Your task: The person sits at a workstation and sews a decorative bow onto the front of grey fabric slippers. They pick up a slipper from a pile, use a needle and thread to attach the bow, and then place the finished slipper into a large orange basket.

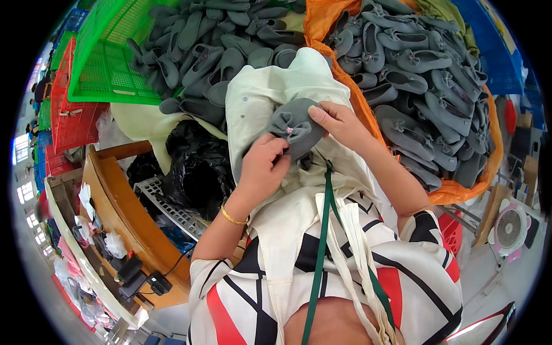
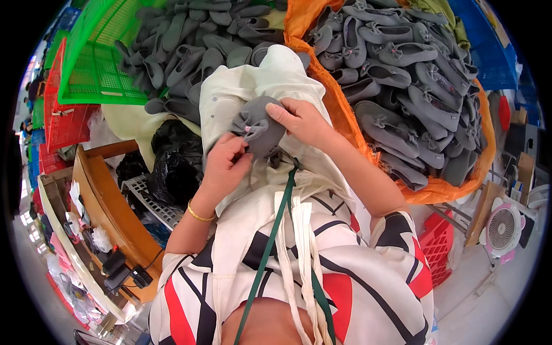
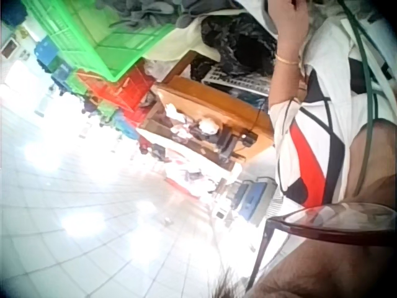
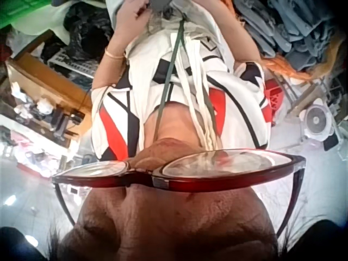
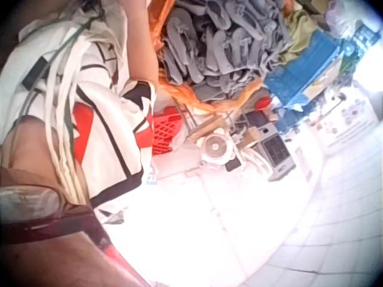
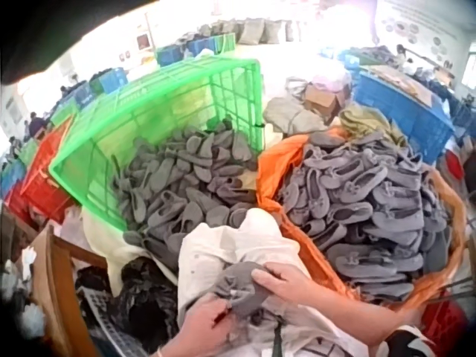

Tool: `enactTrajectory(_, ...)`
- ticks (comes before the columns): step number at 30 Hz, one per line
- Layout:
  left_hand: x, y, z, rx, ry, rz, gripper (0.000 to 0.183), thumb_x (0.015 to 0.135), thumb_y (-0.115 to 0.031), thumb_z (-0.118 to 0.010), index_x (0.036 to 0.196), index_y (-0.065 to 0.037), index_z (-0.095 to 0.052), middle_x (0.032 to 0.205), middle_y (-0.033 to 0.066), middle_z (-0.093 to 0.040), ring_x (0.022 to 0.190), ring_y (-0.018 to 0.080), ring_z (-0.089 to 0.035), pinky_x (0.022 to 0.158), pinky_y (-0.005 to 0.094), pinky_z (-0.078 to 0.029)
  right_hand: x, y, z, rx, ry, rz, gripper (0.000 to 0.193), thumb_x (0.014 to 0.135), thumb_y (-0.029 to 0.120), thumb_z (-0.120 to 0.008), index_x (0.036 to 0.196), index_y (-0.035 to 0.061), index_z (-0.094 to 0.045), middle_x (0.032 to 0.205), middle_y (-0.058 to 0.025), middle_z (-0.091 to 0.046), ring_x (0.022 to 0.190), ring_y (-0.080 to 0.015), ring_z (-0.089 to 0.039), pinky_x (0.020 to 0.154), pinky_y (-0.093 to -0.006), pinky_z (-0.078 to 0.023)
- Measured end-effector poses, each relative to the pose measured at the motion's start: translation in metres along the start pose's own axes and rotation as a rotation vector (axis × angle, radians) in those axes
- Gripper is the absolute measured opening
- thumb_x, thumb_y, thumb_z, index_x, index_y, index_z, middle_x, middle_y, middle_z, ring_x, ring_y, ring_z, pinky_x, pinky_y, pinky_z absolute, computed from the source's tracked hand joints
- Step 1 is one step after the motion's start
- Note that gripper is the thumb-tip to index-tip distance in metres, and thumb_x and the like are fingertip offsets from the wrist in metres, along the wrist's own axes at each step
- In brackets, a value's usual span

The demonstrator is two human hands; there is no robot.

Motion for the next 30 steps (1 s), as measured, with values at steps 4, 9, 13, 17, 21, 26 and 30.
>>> enactTrajectory(4,0.0,-0.006,0.022,-0.404,-0.1,0.002,0.02,0.088,-0.004,-0.063,0.107,0.002,-0.062,0.099,0.0095,-0.064,0.094,0.0208,-0.059,0.092,0.0325,-0.044,-0.028,0.031,-0.016,-0.256,-0.19,0.371,0.041,0.092,0.036,-0.069,0.088,-0.0042,-0.059,0.079,-0.0116,-0.059,0.068,-0.0213,-0.055,0.064,-0.0332,-0.047)
enactTrajectory(9,-0.008,-0.012,0.009,-0.727,-0.125,0.249,0.02,0.093,-0.012,-0.067,0.109,0.0,-0.063,0.102,0.0018,-0.065,0.093,0.009,-0.058,0.088,0.0269,-0.048,-0.049,0.034,-0.031,-0.33,-0.237,0.473,0.041,0.091,0.035,-0.07,0.085,-0.0041,-0.059,0.073,-0.0127,-0.054,0.065,-0.0225,-0.053,0.062,-0.034,-0.045)
enactTrajectory(13,-0.014,0.006,0.008,-0.771,-0.049,0.243,0.023,0.087,-0.003,-0.067,0.11,0.0,-0.064,0.101,0.002,-0.066,0.092,0.0096,-0.06,0.087,0.0274,-0.05,-0.053,0.021,-0.029,-0.297,-0.221,0.424,0.041,0.091,0.035,-0.069,0.086,-0.0046,-0.059,0.073,-0.011,-0.055,0.065,-0.0183,-0.052,0.061,-0.0332,-0.045)
enactTrajectory(17,-0.012,0.0,0.005,-0.781,0.018,0.307,0.029,0.083,0.002,-0.064,0.112,0.001,-0.064,0.102,0.0025,-0.068,0.093,0.01,-0.062,0.088,0.0268,-0.049,-0.05,0.0,-0.027,-0.075,-0.113,0.257,0.04,0.092,0.035,-0.067,0.089,-0.0044,-0.063,0.074,-0.0054,-0.058,0.069,-0.011,-0.051,0.06,-0.0296,-0.043)
enactTrajectory(21,-0.007,0.0,-0.001,-0.717,0.101,0.263,0.027,0.085,-0.001,-0.062,0.112,0.001,-0.064,0.104,0.0034,-0.068,0.095,0.0096,-0.062,0.086,0.0254,-0.049,-0.055,-0.013,-0.026,0.106,-0.072,0.134,0.041,0.092,0.037,-0.066,0.091,-0.0042,-0.065,0.075,-0.0021,-0.059,0.071,-0.0088,-0.05,0.061,-0.0276,-0.043)
enactTrajectory(26,-0.001,-0.001,-0.011,-0.83,0.106,0.278,0.02,0.091,-0.01,-0.065,0.109,0.0,-0.065,0.103,0.0029,-0.069,0.093,0.0085,-0.062,0.084,0.0252,-0.049,-0.065,-0.017,-0.014,-0.032,-0.145,0.236,0.041,0.091,0.036,-0.065,0.09,-0.0045,-0.064,0.074,-0.0048,-0.059,0.07,-0.0116,-0.052,0.063,-0.0298,-0.044)
enactTrajectory(30,0.0,0.004,-0.013,-0.779,0.107,0.274,0.022,0.095,-0.015,-0.064,0.11,0.001,-0.066,0.103,0.003,-0.07,0.091,0.0089,-0.063,0.084,0.0255,-0.049,-0.08,0.0,-0.019,-0.186,-0.212,0.26,0.042,0.09,0.036,-0.066,0.087,-0.0051,-0.062,0.072,-0.013,-0.059,0.065,-0.0208,-0.053,0.063,-0.0339,-0.045)
Point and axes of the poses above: each hand's wrist, its own x-axis towards the middle knuckle, its own z-axis out of the back of the hand, y = z × x, the point moved 3 cm from there along x, towards the middle knuckle
